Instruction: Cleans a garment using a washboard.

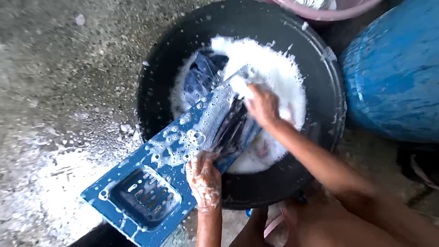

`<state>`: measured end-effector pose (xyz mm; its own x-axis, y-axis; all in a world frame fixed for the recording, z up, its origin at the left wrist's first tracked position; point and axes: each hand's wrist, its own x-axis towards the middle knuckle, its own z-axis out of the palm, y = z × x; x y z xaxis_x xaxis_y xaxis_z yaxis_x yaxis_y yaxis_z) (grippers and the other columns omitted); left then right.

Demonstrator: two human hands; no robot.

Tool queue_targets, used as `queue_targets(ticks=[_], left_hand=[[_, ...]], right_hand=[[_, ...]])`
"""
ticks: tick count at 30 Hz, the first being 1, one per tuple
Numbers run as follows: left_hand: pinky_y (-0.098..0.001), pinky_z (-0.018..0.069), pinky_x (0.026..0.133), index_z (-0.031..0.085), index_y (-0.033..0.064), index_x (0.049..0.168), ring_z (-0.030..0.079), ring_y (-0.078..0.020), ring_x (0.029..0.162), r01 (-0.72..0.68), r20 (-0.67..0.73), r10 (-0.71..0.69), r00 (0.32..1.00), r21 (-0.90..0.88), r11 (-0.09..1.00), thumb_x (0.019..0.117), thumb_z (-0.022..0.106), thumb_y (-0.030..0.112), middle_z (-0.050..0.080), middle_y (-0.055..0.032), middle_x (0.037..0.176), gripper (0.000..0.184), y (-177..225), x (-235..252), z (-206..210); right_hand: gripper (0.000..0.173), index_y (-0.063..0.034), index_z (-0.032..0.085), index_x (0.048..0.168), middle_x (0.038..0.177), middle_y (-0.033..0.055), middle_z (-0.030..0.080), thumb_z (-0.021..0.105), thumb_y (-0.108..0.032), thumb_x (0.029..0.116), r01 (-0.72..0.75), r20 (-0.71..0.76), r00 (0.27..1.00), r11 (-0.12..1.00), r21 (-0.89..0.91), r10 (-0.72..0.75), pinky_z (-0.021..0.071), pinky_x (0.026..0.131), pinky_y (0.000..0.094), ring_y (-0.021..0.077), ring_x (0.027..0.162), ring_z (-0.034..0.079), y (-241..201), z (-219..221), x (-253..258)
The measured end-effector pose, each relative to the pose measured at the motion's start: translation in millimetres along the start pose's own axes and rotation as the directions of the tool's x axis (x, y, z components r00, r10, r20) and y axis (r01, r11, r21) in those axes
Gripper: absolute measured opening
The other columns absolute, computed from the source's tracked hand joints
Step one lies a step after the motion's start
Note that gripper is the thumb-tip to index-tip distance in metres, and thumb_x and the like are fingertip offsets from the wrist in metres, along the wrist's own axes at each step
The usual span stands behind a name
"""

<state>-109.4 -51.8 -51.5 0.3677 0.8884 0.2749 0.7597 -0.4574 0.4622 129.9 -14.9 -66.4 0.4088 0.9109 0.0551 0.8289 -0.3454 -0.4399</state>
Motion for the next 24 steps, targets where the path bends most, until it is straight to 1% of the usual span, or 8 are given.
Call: queue_targets(ticks=[2, 4, 6, 9, 14, 19, 22, 24], left_hand=[[-0.0428, 0.0521, 0.090, 0.079, 0.0040, 0.088, 0.069, -0.0362, 0.097, -0.003, 0.004, 0.003, 1.000, -0.003, 1.000, 0.0867, 0.057, -0.005, 0.074, -0.0198, 0.100, 0.024, -3.4, -5.3, -1.8], [-0.0433, 0.0526, 0.089, 0.080, 0.0041, 0.089, 0.069, -0.0364, 0.096, -0.005, 0.014, 0.005, 1.000, -0.005, 1.000, 0.0856, 0.058, -0.006, 0.074, -0.0202, 0.100, 0.025, -5.8, -5.8, -2.8], [-0.0448, 0.0529, 0.089, 0.080, 0.0049, 0.089, 0.069, -0.0364, 0.096, 0.004, 0.018, -0.005, 1.000, 0.008, 1.000, 0.0862, 0.058, -0.006, 0.074, -0.0198, 0.100, 0.025, -3.6, -5.4, -1.5], [-0.0552, 0.0499, 0.083, 0.080, 0.0097, 0.096, 0.069, -0.0398, 0.095, -0.056, 0.089, 0.048, 0.995, 0.093, 0.994, 0.0870, 0.059, 0.007, 0.074, -0.0176, 0.102, 0.023, 2.0, 6.1, -1.6], [-0.0512, 0.0555, 0.082, 0.077, 0.0038, 0.100, 0.072, -0.0292, 0.089, -0.063, 0.341, 0.134, 0.931, -0.211, 0.975, 0.0920, 0.071, 0.017, 0.075, -0.0132, 0.097, 0.017, 31.9, 53.9, 4.5], [-0.0247, 0.0537, 0.052, 0.061, 0.0051, 0.113, 0.059, -0.0078, 0.055, 0.259, 0.265, -0.100, 0.959, -0.676, 0.690, 0.1053, 0.054, 0.020, 0.065, -0.0021, 0.078, 0.018, 86.6, 101.9, -23.9], [-0.0319, 0.0548, 0.056, 0.062, 0.0083, 0.110, 0.063, -0.0118, 0.060, 0.387, 0.204, -0.330, 0.922, -0.436, 0.813, 0.1073, 0.049, 0.030, 0.065, -0.0013, 0.075, 0.025, 72.6, 87.4, -31.0], [-0.0509, 0.0517, 0.073, 0.069, 0.0028, 0.103, 0.065, -0.0289, 0.082, 0.383, 0.132, -0.368, 0.921, -0.119, 0.916, 0.1024, 0.054, 0.030, 0.068, -0.0126, 0.089, 0.031, 46.6, 55.7, -21.8]], right_hand=[[0.019, -0.0036, 0.074, 0.107, 0.096, 0.0140, 0.073, 0.070, -0.014, 0.0913, 0.327, -0.099, 0.944, 0.935, 0.140, -0.316, 0.0605, 0.069, 0.0427, 0.0281, 0.084, 0.073, -41.5, 20.1, -58.5], [0.019, -0.0074, 0.076, 0.109, 0.099, 0.0125, 0.075, 0.070, -0.013, 0.0916, 0.413, -0.103, 0.910, 0.895, 0.168, -0.401, 0.0607, 0.070, 0.0409, 0.0270, 0.085, 0.074, -34.8, 38.4, -71.4], [0.029, -0.0062, 0.072, 0.123, 0.108, 0.0184, 0.074, 0.066, -0.016, 0.0959, 0.141, 0.052, 0.989, 0.990, 0.016, -0.141, 0.0598, 0.071, 0.0534, 0.0368, 0.089, 0.074, 8.0, 28.0, -33.9], [0.043, -0.0093, 0.054, 0.147, 0.125, 0.0302, 0.066, 0.052, -0.019, 0.1046, -0.360, 0.274, 0.888, 0.929, -0.084, 0.369, 0.0471, 0.090, 0.0727, 0.0536, 0.114, 0.063, 70.9, -15.5, 29.5], [0.037, 0.0014, 0.060, 0.129, 0.112, 0.0282, 0.067, 0.055, -0.027, 0.1059, -0.462, 0.211, 0.887, 0.810, 0.361, 0.412, 0.0501, 0.092, 0.0621, 0.0428, 0.105, 0.066, 74.1, -22.9, 7.6], [0.041, 0.0051, 0.058, 0.130, 0.117, 0.0260, 0.065, 0.052, -0.028, 0.1061, -0.422, 0.042, 0.879, 0.733, 0.534, 0.475, 0.0504, 0.096, 0.0526, 0.0337, 0.108, 0.064, 75.8, -43.9, 11.6], [0.043, 0.0026, 0.052, 0.139, 0.123, 0.0232, 0.064, 0.046, -0.026, 0.1068, -0.357, -0.039, 0.890, 0.748, 0.560, 0.454, 0.0493, 0.100, 0.0456, 0.0276, 0.113, 0.063, 48.6, -68.1, 24.6], [0.043, 0.0013, 0.050, 0.142, 0.114, 0.0250, 0.068, 0.047, -0.020, 0.1054, -0.294, -0.024, 0.935, 0.813, 0.502, 0.353, 0.0536, 0.090, 0.0512, 0.0332, 0.103, 0.068, 2.2, -69.0, 13.5]])
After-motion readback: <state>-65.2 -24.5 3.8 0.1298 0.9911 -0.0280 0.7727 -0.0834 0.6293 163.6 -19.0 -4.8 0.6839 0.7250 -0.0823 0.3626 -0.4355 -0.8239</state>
